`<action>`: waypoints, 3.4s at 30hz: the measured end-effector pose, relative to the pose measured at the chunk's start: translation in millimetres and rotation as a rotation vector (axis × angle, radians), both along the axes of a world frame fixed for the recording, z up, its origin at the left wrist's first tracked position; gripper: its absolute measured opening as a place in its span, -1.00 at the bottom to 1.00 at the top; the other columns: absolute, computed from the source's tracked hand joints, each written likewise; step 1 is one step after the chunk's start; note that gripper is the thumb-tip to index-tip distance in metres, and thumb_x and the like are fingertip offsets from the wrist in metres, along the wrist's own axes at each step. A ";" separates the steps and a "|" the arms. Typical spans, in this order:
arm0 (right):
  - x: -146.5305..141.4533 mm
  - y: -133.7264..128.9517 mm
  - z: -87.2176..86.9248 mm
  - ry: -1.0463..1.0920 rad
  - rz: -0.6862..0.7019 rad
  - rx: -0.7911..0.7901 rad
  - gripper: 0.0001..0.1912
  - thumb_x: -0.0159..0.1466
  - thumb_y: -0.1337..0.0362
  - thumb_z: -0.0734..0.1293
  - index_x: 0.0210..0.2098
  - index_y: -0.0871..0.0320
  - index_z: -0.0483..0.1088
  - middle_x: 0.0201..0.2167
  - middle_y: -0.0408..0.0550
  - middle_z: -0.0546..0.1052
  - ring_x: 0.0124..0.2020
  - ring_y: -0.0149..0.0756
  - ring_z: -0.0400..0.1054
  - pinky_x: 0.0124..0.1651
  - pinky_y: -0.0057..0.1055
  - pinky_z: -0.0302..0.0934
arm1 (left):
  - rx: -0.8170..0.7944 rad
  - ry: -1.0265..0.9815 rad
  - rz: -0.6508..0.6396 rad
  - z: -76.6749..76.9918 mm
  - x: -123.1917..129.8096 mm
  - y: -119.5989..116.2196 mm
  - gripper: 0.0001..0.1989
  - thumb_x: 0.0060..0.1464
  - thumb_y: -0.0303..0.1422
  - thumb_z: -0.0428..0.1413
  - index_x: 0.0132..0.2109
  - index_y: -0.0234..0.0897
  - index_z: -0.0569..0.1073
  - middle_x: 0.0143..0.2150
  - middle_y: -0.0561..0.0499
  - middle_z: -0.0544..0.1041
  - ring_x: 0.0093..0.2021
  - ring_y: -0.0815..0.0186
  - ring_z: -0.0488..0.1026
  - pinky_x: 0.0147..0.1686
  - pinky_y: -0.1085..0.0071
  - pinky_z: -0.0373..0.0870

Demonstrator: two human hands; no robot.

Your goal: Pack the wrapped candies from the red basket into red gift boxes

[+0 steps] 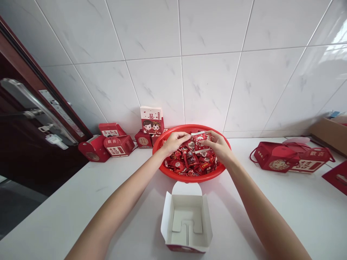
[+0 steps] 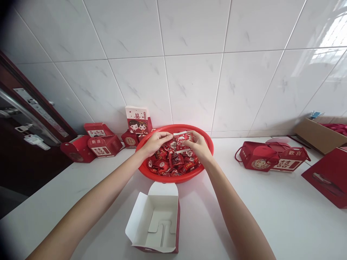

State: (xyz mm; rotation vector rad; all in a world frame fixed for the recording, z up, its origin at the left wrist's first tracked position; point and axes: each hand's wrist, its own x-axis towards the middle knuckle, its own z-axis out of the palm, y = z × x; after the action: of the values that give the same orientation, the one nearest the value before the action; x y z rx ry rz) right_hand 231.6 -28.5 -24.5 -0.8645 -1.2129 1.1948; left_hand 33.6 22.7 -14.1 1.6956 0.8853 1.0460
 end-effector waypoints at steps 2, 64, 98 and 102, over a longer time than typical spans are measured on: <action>-0.8 -1.7 2.2 0.010 0.006 -0.001 -0.72 0.01 0.26 0.51 -0.24 0.02 0.53 -0.33 -0.17 0.64 -0.29 -0.19 0.53 -0.21 -0.28 0.43 | -0.029 -0.015 -0.007 0.0 0.3 -0.5 -0.58 -0.12 0.04 0.34 -0.44 -0.26 0.53 -0.44 0.08 0.52 -0.31 0.28 0.42 -0.22 0.36 0.35; 2.3 6.8 -4.7 0.041 -0.101 -0.105 -0.55 -0.04 0.17 0.53 -0.18 0.12 0.39 -0.59 -0.21 0.51 -0.57 -0.33 0.44 -0.51 -0.46 0.23 | 0.025 -0.235 0.226 -11.9 -4.0 12.7 -0.56 -0.17 0.02 0.39 -0.31 -0.26 0.65 -0.29 -0.04 0.67 -0.27 0.21 0.52 -0.16 0.30 0.42; -1.5 -3.8 6.0 -0.187 0.097 0.006 -0.60 0.18 -0.06 0.49 -0.15 0.09 0.63 -0.11 -0.03 0.65 -0.07 -0.12 0.51 -0.04 -0.27 0.41 | 0.053 -0.220 0.142 -3.5 -0.6 3.8 -0.54 -0.16 0.04 0.39 -0.29 -0.28 0.66 -0.27 -0.06 0.67 -0.25 0.20 0.53 -0.16 0.30 0.44; 0.4 1.1 1.0 -0.129 0.062 0.005 -0.58 0.12 -0.07 0.53 -0.19 0.11 0.63 -0.18 -0.02 0.66 -0.14 -0.14 0.52 -0.14 -0.30 0.44 | 0.046 -0.195 0.092 -1.6 0.6 1.5 -0.54 -0.16 0.04 0.40 -0.30 -0.27 0.65 -0.28 -0.04 0.66 -0.24 0.20 0.52 -0.15 0.31 0.43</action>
State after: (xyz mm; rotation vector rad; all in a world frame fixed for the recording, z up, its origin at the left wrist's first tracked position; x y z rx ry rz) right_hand 232.0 -27.4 -23.5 -0.9172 -1.3553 1.2000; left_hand 34.2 24.2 -15.7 1.5711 0.8241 1.2788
